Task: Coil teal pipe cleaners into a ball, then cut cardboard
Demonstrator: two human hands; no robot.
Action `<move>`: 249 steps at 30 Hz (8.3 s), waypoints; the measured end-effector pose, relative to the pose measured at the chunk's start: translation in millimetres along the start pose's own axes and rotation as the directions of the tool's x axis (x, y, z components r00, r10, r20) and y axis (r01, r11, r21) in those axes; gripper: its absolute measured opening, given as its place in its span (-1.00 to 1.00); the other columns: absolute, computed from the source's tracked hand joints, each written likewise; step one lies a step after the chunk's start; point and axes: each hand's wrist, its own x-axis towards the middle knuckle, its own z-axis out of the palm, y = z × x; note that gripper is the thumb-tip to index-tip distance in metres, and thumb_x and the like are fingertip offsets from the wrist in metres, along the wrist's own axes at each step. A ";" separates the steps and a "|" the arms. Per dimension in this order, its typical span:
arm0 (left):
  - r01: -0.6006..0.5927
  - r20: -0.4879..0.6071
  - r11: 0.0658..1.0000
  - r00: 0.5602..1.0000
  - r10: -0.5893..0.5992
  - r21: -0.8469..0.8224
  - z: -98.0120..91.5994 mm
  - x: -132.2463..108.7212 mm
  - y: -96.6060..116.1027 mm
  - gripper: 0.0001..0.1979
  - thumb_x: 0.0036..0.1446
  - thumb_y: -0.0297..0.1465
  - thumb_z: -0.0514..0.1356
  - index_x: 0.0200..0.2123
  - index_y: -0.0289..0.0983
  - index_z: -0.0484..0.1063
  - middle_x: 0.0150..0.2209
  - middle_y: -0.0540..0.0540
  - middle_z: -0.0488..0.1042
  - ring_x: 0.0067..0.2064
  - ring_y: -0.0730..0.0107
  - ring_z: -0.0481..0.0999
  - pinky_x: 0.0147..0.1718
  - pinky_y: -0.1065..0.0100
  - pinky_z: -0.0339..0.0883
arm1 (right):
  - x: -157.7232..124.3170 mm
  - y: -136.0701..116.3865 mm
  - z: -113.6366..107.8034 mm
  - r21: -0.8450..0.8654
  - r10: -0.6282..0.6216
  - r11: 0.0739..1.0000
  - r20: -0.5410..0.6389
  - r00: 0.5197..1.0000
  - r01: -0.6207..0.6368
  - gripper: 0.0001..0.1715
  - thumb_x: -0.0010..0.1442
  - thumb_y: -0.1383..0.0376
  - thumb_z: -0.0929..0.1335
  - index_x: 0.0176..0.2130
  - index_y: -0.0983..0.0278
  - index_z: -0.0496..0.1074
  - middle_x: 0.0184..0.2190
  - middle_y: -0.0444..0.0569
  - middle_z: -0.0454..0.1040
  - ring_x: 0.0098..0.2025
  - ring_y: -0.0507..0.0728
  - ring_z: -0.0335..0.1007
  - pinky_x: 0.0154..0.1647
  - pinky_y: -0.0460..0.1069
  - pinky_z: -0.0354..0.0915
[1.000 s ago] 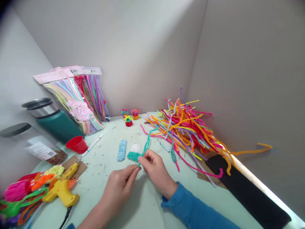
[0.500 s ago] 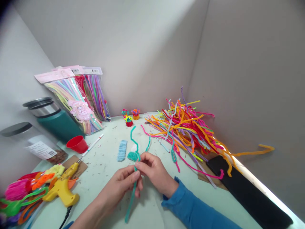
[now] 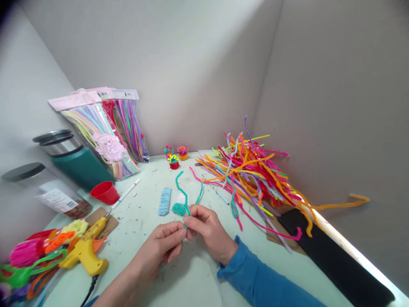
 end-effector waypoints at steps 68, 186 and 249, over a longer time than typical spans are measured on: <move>0.054 0.003 0.997 0.999 -0.053 -0.047 8.8 -1.7 -1.8 -0.75 0.11 -0.24 0.07 -0.39 -0.31 0.38 -0.78 0.12 0.20 -0.77 0.63 -0.10 -0.77 0.51 -0.13 | 1.9 -10.0 -8.5 -0.011 0.115 0.993 -0.172 0.978 -0.119 -0.70 0.13 0.14 0.32 -0.47 0.30 0.26 -0.70 -0.26 0.19 -0.62 -0.06 0.08 -0.54 -0.12 0.02; -0.139 -0.243 0.737 0.890 0.386 0.662 9.5 -1.6 -9.9 -0.78 0.15 -0.35 -0.01 -0.37 -0.25 0.41 -0.57 0.00 0.39 -0.52 0.42 0.32 -0.48 0.43 0.09 | -1.7 4.1 3.7 0.175 0.304 0.948 -0.238 0.922 -0.268 -0.71 -0.01 0.34 0.38 -0.57 0.28 0.16 -0.74 -0.30 0.05 -0.67 -0.10 -0.12 -0.62 -0.11 -0.17; -0.050 -0.156 0.971 0.988 0.013 -0.233 3.2 0.7 1.3 -0.81 0.08 -0.27 0.08 -0.43 -0.28 0.33 -0.82 0.19 0.04 -0.74 0.62 -0.17 -0.76 0.51 -0.24 | -5.6 -16.2 -12.2 -0.756 -0.252 0.599 0.135 0.958 0.264 -0.73 0.22 0.27 0.24 -0.45 0.28 0.42 -0.58 -0.11 0.34 -0.51 0.02 0.23 -0.43 -0.07 0.12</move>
